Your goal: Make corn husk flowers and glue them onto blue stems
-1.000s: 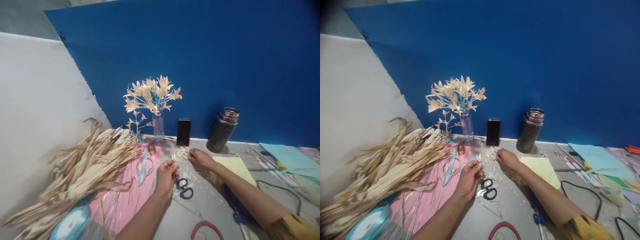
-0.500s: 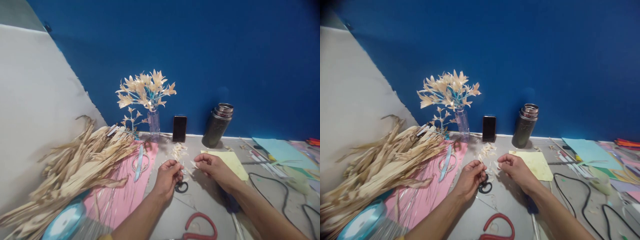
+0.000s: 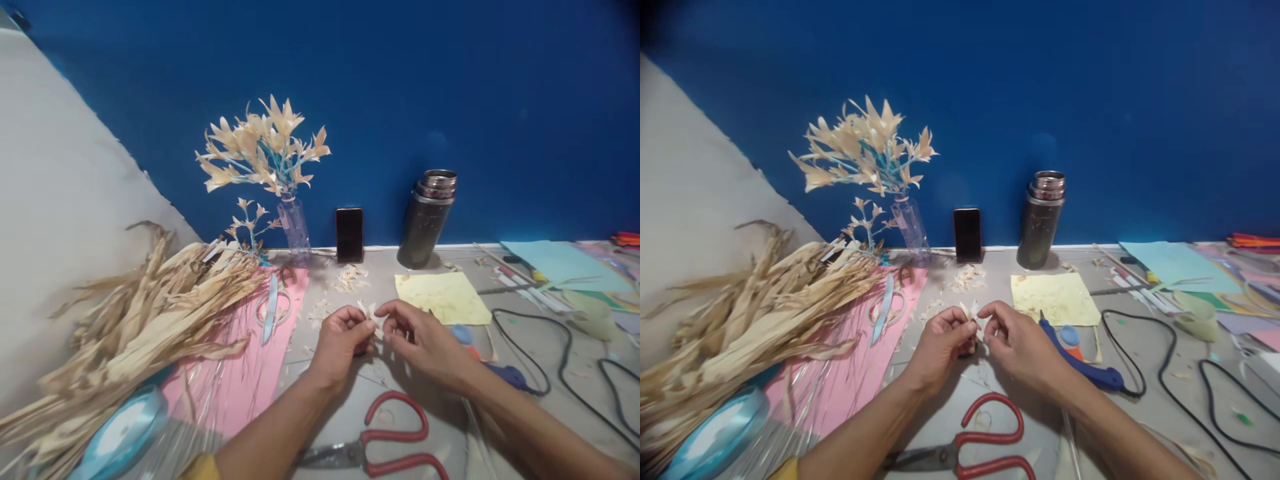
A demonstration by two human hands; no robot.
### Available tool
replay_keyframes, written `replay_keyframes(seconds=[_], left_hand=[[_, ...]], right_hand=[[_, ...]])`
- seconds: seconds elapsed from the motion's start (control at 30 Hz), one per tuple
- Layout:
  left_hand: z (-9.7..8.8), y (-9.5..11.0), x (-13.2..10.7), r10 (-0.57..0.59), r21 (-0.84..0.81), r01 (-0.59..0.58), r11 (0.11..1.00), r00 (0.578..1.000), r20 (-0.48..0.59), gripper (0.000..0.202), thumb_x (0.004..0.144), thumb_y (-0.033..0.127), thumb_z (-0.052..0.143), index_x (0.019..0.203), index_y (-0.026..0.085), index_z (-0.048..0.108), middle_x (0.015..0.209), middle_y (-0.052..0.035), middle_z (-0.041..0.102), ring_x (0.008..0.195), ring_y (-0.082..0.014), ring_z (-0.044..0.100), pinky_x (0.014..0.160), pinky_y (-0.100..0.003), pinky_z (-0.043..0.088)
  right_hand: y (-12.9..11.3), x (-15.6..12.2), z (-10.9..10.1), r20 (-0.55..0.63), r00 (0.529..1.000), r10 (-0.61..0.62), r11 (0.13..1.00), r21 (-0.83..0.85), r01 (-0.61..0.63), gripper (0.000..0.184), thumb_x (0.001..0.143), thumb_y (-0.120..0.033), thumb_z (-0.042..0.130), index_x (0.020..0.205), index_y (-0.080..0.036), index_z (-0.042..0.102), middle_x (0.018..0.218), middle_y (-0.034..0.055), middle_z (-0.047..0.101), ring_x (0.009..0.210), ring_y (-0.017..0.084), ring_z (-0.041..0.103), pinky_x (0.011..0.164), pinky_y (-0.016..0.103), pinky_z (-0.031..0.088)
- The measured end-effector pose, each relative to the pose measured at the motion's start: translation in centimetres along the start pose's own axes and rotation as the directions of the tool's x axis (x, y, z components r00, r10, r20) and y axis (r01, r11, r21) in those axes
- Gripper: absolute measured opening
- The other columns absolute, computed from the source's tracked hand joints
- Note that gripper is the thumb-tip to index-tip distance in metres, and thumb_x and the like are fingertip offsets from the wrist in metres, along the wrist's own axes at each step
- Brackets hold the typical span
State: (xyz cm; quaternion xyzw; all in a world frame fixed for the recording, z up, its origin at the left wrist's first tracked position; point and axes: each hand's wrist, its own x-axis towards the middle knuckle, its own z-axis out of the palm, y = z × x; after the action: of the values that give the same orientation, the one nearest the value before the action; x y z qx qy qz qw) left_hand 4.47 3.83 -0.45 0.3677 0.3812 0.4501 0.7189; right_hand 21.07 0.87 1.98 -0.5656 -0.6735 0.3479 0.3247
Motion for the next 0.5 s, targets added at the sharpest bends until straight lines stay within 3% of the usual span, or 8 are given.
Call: replay_keyframes(seconds=[0.23,0.5], left_hand=[[0.2,0.1,-0.3,0.027,0.136,-0.027,0.990,1.000,0.008,0.023,0.065,0.025,0.082,0.067,0.017,0.060,0.054,0.0007,0.061,0.047,-0.0096,0.052,0.051,-0.022,0.041],[0.1,0.0,0.1,0.035,-0.020,-0.036,0.999,0.998,-0.043,0.032,0.061,0.028,0.085,0.070,0.018,0.056,0.055,0.0018,0.059,0.050,-0.0102,0.054,0.050,-0.021,0.039]], right_hand=[[0.0,0.0,-0.3,-0.006,1.000,-0.002,1.000,0.019,0.002,0.025,0.081,-0.022,0.052,0.105,-0.024,0.059,0.078,-0.0017,0.065,0.067,0.016,0.058,0.061,0.026,0.043],[0.8,0.3,-1.3,-0.049,0.998,0.033,0.997,0.067,-0.030,0.026,0.083,-0.025,0.053,0.108,-0.022,0.059,0.077,-0.0024,0.064,0.064,0.015,0.057,0.061,0.025,0.045]])
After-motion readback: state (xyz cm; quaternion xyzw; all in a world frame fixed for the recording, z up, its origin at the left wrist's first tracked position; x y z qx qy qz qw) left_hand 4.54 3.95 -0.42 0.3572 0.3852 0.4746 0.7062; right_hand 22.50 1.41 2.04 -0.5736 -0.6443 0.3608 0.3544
